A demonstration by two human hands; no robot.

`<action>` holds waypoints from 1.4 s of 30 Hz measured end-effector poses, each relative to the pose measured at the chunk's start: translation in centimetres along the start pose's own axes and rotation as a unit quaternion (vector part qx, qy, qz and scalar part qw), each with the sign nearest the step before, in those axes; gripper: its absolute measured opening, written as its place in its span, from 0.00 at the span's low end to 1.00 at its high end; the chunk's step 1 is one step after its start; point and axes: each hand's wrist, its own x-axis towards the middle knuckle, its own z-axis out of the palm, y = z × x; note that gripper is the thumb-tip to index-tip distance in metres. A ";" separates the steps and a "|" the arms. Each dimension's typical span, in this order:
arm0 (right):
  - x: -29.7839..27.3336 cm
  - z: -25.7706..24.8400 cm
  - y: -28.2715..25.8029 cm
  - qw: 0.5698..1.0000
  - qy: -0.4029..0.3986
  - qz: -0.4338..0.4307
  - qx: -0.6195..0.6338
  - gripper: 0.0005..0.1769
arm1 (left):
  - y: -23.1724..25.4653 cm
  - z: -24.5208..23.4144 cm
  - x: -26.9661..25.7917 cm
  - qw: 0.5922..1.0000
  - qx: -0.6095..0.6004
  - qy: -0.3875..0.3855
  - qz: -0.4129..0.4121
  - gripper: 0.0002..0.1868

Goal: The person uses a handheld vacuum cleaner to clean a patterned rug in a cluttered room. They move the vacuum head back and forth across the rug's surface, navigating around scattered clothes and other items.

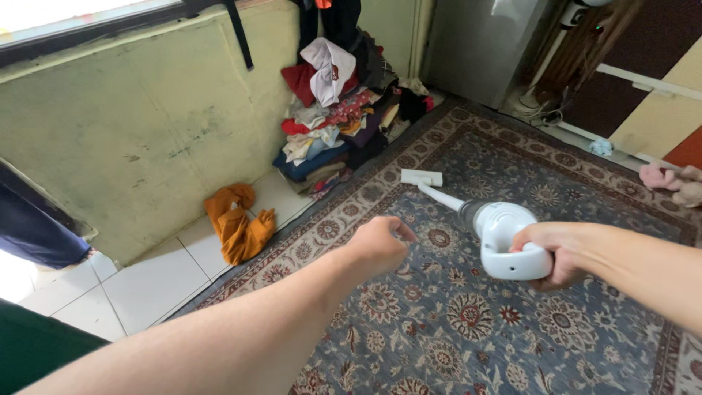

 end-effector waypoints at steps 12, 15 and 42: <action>-4.9 3.3 15.0 0.999 -0.034 0.025 0.001 0.11 | -1.4 0.1 -5.3 0.997 0.022 -0.049 0.048 0.18; -7.5 4.7 20.9 0.998 -0.026 0.044 0.024 0.05 | -2.5 -0.2 -8.3 0.995 0.042 -0.059 0.074 0.15; -21.1 8.3 62.5 0.945 0.010 0.001 0.327 0.06 | -8.8 7.7 -34.4 0.947 0.085 -0.226 0.214 0.15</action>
